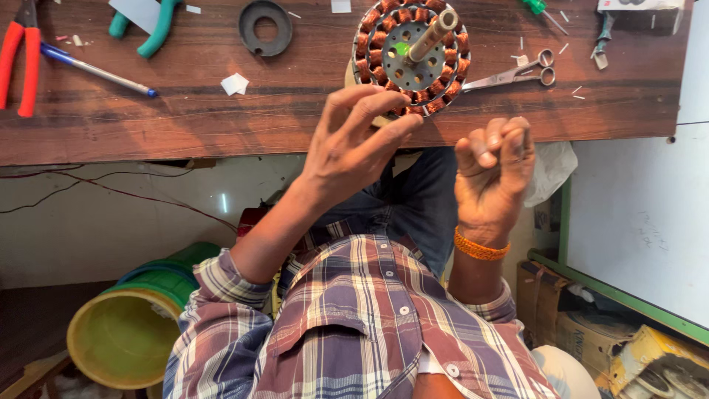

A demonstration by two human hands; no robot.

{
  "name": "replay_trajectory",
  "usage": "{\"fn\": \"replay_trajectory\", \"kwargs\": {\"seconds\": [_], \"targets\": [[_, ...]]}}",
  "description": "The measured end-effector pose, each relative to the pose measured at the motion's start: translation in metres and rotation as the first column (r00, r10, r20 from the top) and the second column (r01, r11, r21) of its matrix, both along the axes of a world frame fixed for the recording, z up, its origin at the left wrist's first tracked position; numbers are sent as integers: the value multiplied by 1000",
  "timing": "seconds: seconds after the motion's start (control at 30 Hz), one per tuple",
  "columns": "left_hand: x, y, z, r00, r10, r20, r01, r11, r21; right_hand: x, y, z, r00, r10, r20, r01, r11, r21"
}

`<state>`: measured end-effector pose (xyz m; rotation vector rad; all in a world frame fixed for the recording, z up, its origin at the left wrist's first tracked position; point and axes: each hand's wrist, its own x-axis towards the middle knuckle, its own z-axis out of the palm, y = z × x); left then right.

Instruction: The person repairs an electric fan motor stator at a workbench. They pry at the copper windings with a screwdriver, adjust the winding coils by hand, thread a wire through a white insulating sleeve, cut it with scissors, and fit small components onto the stator hub.

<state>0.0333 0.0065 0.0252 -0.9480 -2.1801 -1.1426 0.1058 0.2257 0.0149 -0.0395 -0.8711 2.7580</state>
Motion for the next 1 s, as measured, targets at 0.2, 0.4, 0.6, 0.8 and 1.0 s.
{"fn": "replay_trajectory", "kwargs": {"seconds": [0.2,0.4,0.6,0.8,1.0], "targets": [[12,29,-12,986,167,2,-166,984,-61,8,-10,2,999,46,-9,-45,994,96],[14,44,-14,960,278,-17,-278,960,1,6,-12,13,1000,17,-9,-16,997,76],[13,54,-10,948,307,82,-314,944,100,-8,-2,17,994,-111,16,101,947,306],[16,43,-3,958,237,159,-253,963,93,-23,6,7,993,-109,-54,121,918,377],[14,38,-2,974,201,106,-210,975,79,-26,5,-2,1000,8,-3,-7,937,351]]}}
